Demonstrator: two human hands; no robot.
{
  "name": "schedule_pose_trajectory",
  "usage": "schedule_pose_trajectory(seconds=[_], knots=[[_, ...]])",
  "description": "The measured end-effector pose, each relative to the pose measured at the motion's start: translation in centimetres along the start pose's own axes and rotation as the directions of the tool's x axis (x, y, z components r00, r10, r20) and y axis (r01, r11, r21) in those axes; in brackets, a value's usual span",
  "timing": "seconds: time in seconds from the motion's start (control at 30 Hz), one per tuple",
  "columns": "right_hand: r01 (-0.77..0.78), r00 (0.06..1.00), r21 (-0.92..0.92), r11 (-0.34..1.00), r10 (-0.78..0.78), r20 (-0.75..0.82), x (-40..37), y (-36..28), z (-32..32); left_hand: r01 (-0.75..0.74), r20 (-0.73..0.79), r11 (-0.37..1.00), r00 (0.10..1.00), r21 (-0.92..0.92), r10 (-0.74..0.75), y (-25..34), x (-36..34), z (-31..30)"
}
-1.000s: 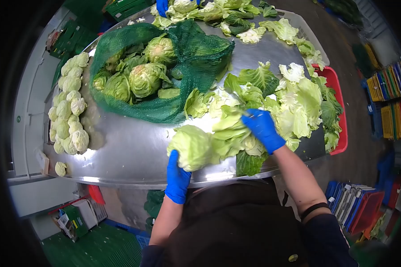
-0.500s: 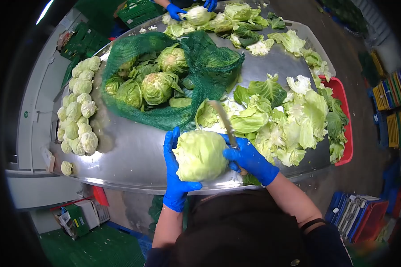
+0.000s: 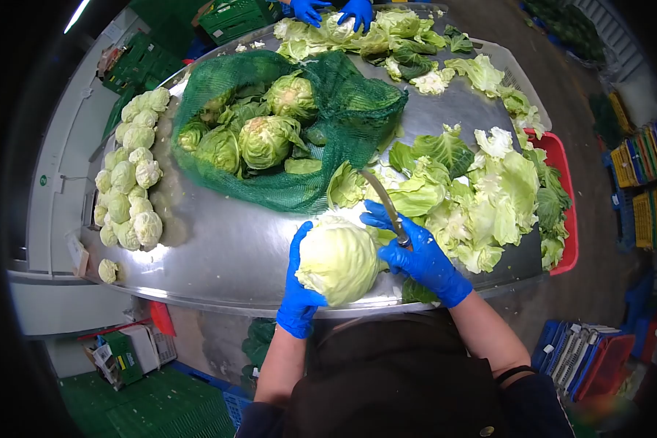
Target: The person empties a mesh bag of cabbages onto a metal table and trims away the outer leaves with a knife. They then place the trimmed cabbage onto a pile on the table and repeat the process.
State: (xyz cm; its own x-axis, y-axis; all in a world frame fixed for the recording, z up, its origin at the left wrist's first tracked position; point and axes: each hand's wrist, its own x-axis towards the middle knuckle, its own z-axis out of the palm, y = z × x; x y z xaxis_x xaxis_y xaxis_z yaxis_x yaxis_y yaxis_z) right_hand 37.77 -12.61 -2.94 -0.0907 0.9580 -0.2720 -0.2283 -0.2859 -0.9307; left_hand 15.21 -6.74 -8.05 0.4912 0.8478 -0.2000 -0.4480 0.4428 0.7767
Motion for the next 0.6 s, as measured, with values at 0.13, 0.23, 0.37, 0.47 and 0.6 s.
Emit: schedule_pose_trajectory(seconds=[0.13, 0.23, 0.37, 0.47, 0.6], knots=[[0.085, 0.965, -0.169, 0.982, -0.123, -0.231, 0.0, 2.8, -0.9, -0.105, 0.091, 0.960, 0.992, 0.259, 0.084, 0.5, -0.2, 1.1], [0.079, 0.897, -0.540, 0.838, -0.296, -0.329, -0.8, 3.3, -0.7, -0.082, 0.031, 0.925, 0.997, 0.372, 0.076, 0.3, 0.0, 2.1], [-0.029, 0.859, -0.859, 0.511, -0.426, -0.283, -1.4, 3.7, 0.3, -0.116, -0.040, 0.568, 0.966, 0.815, 0.254, -2.9, 1.0, 2.0], [-0.041, 0.870, -0.925, 0.379, -0.442, -0.219, -1.3, 6.9, 1.0, 0.029, -0.086, 0.238, 0.969, 0.971, 0.233, -5.5, 1.9, 1.2], [-0.081, 0.910, -0.939, 0.333, -0.360, -0.207, -1.4, 7.6, 1.2, 0.105, -0.140, 0.180, 0.971, 0.978, 0.195, -5.4, 2.2, 2.2]])
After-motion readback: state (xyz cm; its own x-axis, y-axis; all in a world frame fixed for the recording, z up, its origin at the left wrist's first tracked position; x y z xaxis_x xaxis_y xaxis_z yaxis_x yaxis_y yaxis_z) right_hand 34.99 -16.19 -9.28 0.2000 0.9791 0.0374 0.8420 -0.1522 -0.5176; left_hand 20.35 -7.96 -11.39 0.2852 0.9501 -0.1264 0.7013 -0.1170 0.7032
